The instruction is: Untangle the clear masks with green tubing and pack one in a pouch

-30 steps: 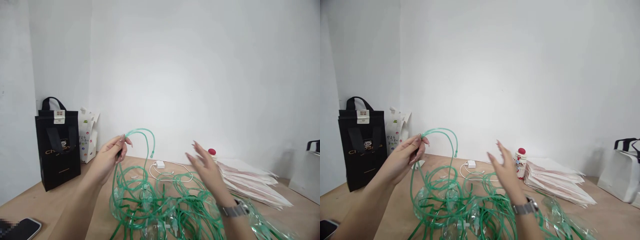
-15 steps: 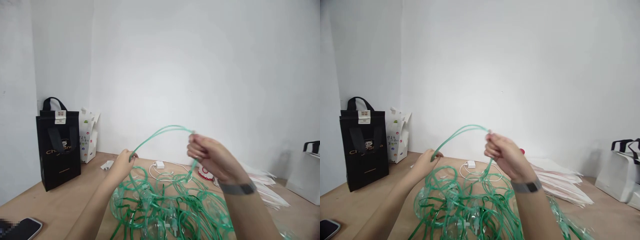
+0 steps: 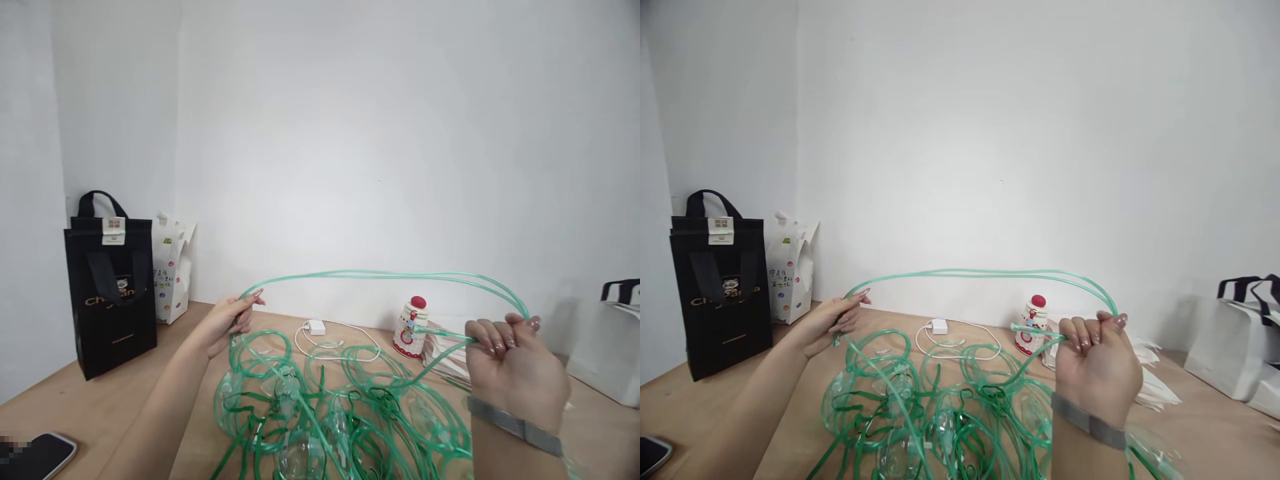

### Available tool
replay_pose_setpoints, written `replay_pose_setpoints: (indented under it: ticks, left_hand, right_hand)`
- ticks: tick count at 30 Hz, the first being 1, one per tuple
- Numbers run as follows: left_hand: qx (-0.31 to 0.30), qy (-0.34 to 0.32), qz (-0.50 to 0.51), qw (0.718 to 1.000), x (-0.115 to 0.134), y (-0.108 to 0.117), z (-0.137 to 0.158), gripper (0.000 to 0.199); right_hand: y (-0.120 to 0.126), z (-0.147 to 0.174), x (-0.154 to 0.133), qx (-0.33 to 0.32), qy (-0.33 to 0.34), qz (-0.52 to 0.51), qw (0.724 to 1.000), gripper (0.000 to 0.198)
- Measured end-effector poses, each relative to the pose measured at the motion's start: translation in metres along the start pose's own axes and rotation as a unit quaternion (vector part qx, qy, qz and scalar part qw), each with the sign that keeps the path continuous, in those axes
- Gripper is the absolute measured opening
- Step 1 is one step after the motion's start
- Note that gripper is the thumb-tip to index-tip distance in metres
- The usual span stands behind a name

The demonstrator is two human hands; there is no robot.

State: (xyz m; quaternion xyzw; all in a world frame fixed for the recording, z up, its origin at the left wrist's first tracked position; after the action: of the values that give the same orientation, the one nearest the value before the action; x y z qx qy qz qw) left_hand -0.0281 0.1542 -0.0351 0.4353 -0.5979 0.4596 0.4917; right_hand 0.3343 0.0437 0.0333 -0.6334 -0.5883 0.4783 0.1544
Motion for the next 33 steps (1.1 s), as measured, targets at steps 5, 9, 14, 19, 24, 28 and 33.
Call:
replay_pose_setpoints:
  ticks: [5, 9, 14, 19, 24, 28, 33]
  left_hand:
    - [0.021, -0.053, 0.081, 0.995, 0.020, 0.004, 0.009, 0.027]
    - [0.106, -0.076, 0.039, 0.991, 0.023, 0.017, 0.011, 0.034]
    - [0.285, -0.119, -0.096, 0.946, 0.021, 0.042, 0.011, 0.031]
    - [0.370, -0.199, -0.172, 0.891, 0.035, 0.042, 0.023, 0.031]
    - [0.385, -0.198, -0.191, 0.881, 0.042, 0.032, 0.033, 0.041]
    - [0.361, -0.140, -0.254, 0.886, 0.036, 0.031, 0.027, 0.038]
    - [0.257, -0.111, -0.313, 0.907, 0.030, 0.018, 0.018, 0.032]
  right_hand:
    - [-0.016, 0.011, 0.021, -0.112, 0.010, 0.109, 0.988, 0.015]
    - [-0.022, 0.018, 0.053, -0.226, -0.027, 0.265, 0.937, 0.026]
    - [-0.013, 0.011, 0.070, -0.262, 0.001, 0.415, 0.871, 0.014]
    - [-0.023, 0.024, 0.037, -0.197, 0.118, 0.397, 0.889, 0.033]
    - [-0.031, 0.039, 0.009, -0.123, 0.211, 0.337, 0.909, 0.037]
    - [-0.034, 0.037, 0.027, -0.212, 0.079, 0.280, 0.933, 0.034]
    - [-0.041, 0.045, 0.042, -0.267, -0.018, 0.258, 0.928, 0.040]
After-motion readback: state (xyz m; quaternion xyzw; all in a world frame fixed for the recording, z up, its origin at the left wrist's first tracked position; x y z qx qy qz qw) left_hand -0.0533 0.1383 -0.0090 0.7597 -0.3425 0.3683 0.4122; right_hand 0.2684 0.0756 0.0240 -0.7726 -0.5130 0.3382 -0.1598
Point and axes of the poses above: each hand's wrist, its own z-axis away from the middle knuckle, its own y-axis out of the back of the hand, x = y × z, the point moved 5 cm from there along -z, towards the middle knuckle, and after that the axes turned 10 degrees about y, right-handed, at the moved point
